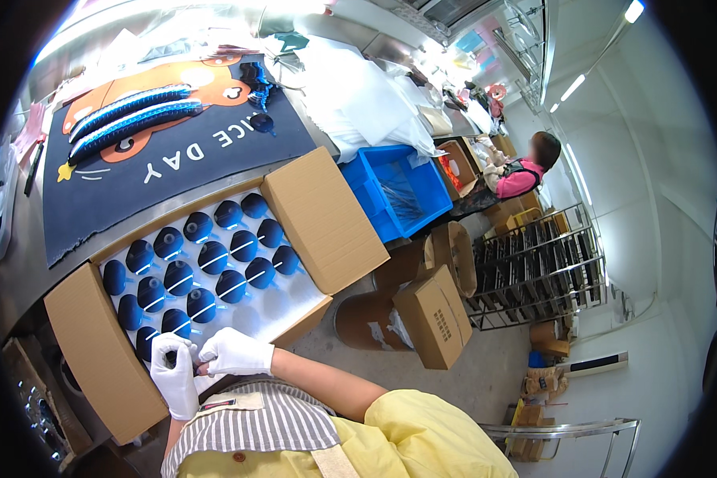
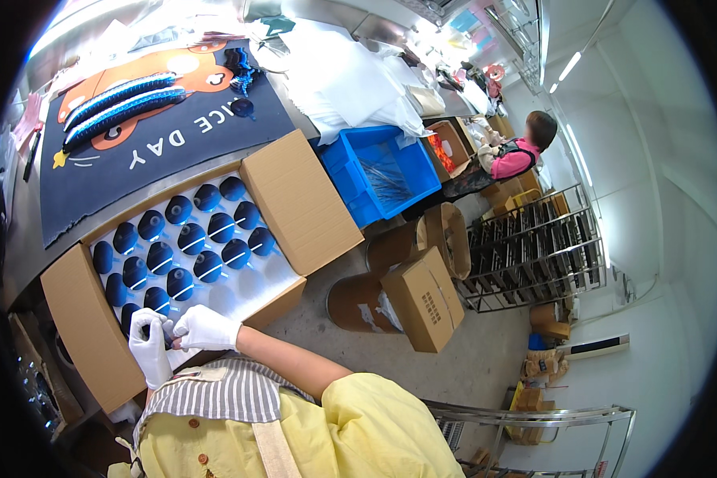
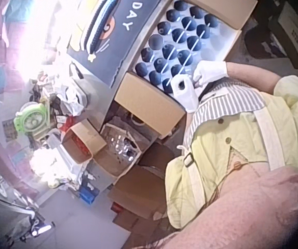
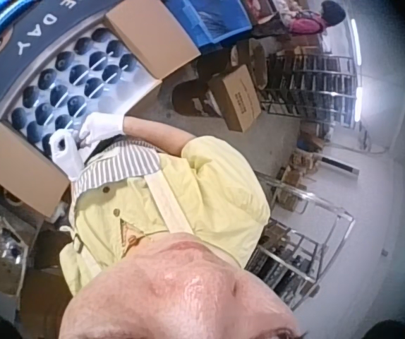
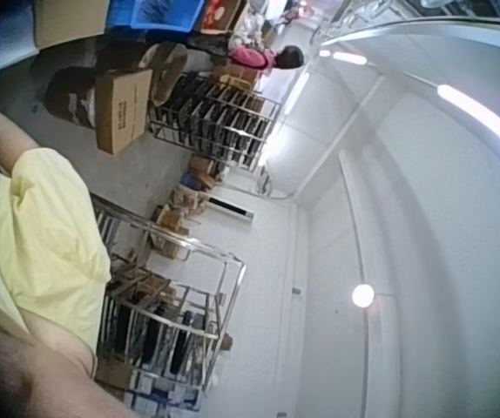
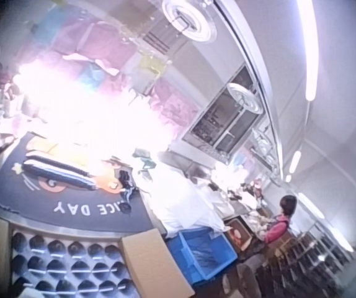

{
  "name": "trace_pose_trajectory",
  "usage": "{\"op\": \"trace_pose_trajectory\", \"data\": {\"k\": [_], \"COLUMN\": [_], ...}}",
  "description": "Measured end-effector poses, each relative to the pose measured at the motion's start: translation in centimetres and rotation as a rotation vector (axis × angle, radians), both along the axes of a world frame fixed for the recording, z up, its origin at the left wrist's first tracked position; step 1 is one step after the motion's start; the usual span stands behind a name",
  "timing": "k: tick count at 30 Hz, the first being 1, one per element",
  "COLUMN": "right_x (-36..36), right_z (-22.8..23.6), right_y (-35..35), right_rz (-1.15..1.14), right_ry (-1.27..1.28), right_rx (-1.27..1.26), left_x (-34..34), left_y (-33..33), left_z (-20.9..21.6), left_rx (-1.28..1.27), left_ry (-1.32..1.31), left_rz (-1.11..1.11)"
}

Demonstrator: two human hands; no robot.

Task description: The person repeatedly places small black circular inserts into a blue ice mold tray, then covers the tray with a translucent sheet. The person also briefly handles a metal rack and places it on the table. The task is performed in a repetitive cycle throughout the clip.

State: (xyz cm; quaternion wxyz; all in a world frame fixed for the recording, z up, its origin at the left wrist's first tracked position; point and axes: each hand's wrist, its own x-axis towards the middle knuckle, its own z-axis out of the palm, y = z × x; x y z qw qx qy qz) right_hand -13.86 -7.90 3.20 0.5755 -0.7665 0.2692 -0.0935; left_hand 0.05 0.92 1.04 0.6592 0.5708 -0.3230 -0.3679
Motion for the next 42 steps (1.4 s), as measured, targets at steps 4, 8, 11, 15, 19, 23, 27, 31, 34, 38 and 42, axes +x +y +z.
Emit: {"op": "trace_pose_trajectory", "data": {"k": [4, 8, 11, 15, 19, 23, 27, 31, 34, 38, 42], "right_x": [0.2, -0.3, -1.4, -2.1, 0.4, 1.2, -3.1, -8.6, -11.9, -15.2, -16.5], "right_z": [-0.1, 0.2, 0.9, 1.2, 0.3, 0.2, 1.3, 1.9, 2.3, 2.4, 2.0], "right_y": [0.6, 0.7, 0.4, 0.3, 1.7, 2.4, 0.2, -2.5, -4.4, -6.5, -7.0], "right_rz": [0.028, 0.029, 0.012, -0.148, -0.009, 0.138, 0.1, 0.017, -0.046, -0.142, -0.172], "right_ry": [0.094, 0.044, 0.094, 0.238, 0.151, 0.34, 0.573, 0.707, 0.794, 0.94, 0.996], "right_rx": [-0.039, -0.14, -0.202, -0.169, -0.361, -0.622, -0.729, -0.76, -0.794, -0.842, -0.909], "left_x": [-0.1, 0.5, 2.8, 8.0, 9.4, 8.6, 8.1, 6.8, 5.3, 3.6, 2.5], "left_y": [0.1, -0.2, -0.6, -0.7, -1.1, -1.2, -0.4, 0.4, 1.4, 2.7, 3.2], "left_z": [0.0, 0.4, 1.5, 4.2, 6.1, 6.1, 4.8, 3.4, 2.8, 2.4, 1.8], "left_rx": [0.019, 0.072, -0.051, -0.198, -0.22, -0.162, -0.099, 0.097, 0.243, 0.404, 0.555], "left_ry": [-0.017, -0.084, 0.012, -0.074, -0.063, -0.106, 0.028, -0.13, -0.496, -0.878, -1.067], "left_rz": [0.035, -0.016, 0.11, 0.373, 0.396, 0.396, 0.254, -0.006, -0.209, -0.313, -0.42]}}
